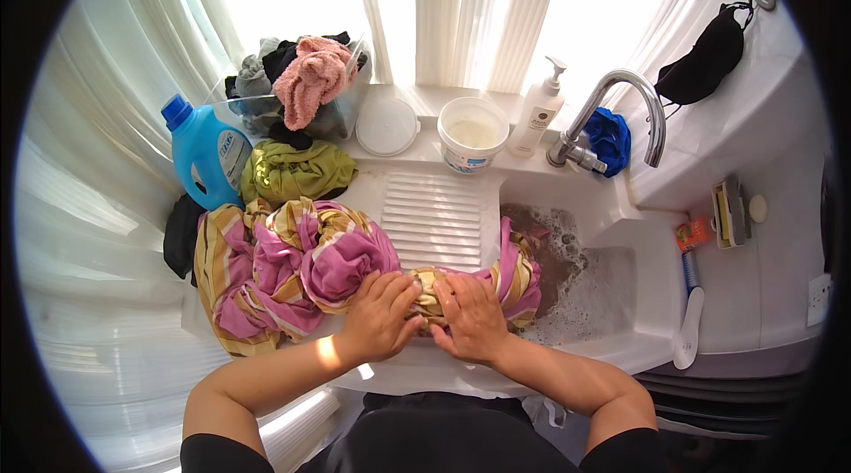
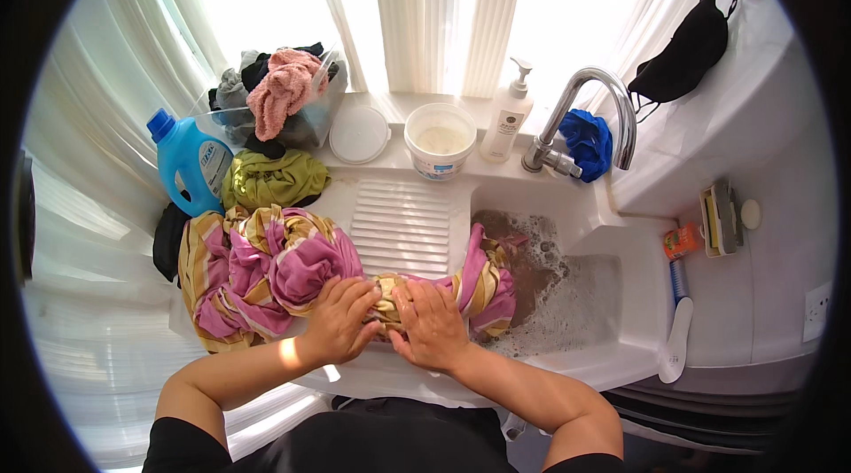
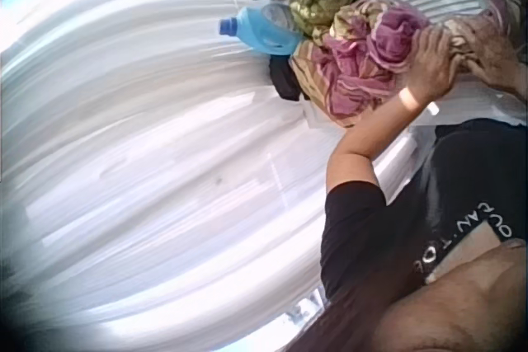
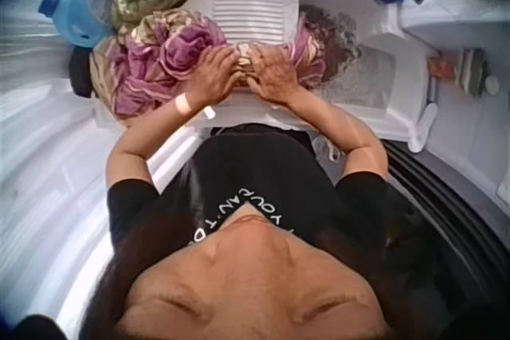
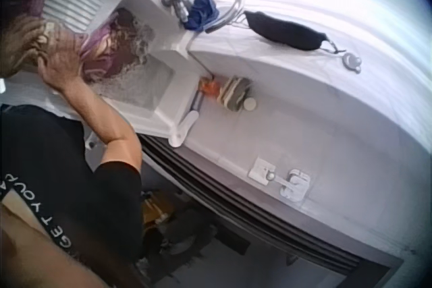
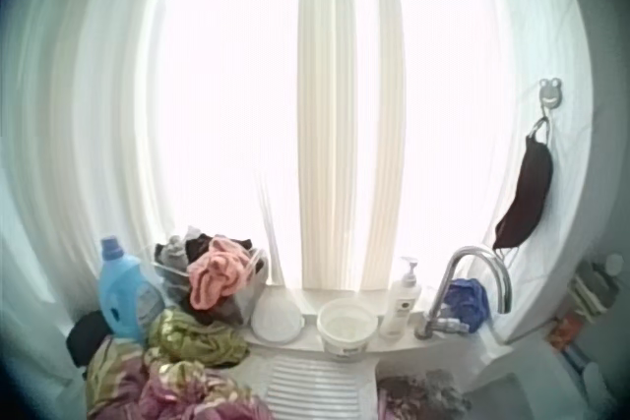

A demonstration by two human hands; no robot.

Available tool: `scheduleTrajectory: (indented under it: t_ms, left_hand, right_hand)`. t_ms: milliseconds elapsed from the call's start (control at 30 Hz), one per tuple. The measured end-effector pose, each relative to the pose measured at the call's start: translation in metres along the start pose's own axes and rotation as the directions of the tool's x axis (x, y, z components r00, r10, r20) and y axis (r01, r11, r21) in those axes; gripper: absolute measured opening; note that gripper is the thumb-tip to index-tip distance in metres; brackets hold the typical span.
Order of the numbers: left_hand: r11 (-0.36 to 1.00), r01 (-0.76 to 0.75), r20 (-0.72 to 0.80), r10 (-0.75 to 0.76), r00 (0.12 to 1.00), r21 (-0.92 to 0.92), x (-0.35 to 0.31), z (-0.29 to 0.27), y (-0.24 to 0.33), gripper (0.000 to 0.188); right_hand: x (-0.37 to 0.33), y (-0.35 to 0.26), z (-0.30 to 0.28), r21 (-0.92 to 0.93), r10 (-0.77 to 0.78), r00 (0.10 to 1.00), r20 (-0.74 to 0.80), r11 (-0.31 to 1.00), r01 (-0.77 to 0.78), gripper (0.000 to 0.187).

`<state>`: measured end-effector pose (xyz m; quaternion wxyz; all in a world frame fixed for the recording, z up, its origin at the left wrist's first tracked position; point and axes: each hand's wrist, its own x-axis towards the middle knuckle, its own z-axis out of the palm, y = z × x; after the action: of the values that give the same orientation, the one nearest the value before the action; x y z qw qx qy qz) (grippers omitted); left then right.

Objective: The person washes a striped fabric in a laundry sink by hand, scrubbing it with soap on a washboard, rinsing it in water, and wringing it out.

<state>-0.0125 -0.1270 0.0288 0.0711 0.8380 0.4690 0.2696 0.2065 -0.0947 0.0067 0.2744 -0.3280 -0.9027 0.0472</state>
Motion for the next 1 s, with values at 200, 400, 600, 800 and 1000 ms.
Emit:
scheduleTrajectory:
  t_ms: [200, 400, 600, 800, 1000]
  left_hand:
    - [0.975, 0.207, -0.131, -0.195, 0.972, 0.081, 0.045, 0.051, -0.038, 0.017]
    - [0.929, 0.24, -0.069, -0.23, 0.971, 0.283, 0.127, 0.064, -0.095, 0.027]
    - [0.992, -0.051, 0.085, 0.042, 0.995, 0.111, 0.034, -0.003, -0.011, 0.032]
    - [0.999, -0.02, -0.109, 0.025, 0.994, 0.048, 0.02, 0.029, -0.013, 0.025]
    - [0.911, 0.377, 0.07, -0.392, 0.917, 0.167, 0.117, 0.058, -0.106, 0.035]
  right_hand:
    - [0.04, 0.035, 0.044, 0.026, 0.122, 0.992, 0.0, 0.992, -0.122, 0.031]
    - [0.106, 0.08, 0.061, -0.054, 0.496, 0.868, 0.023, 0.867, -0.495, 0.028]
    - [0.016, 0.012, -0.019, 0.082, -0.046, 0.988, 0.15, 0.996, 0.034, 0.077]
    - [0.002, 0.026, 0.039, 0.057, -0.186, 0.981, -0.047, 0.98, 0.189, 0.069]
    - [0.103, 0.072, 0.042, 0.119, 0.305, 0.926, 0.222, 0.934, -0.337, 0.054]
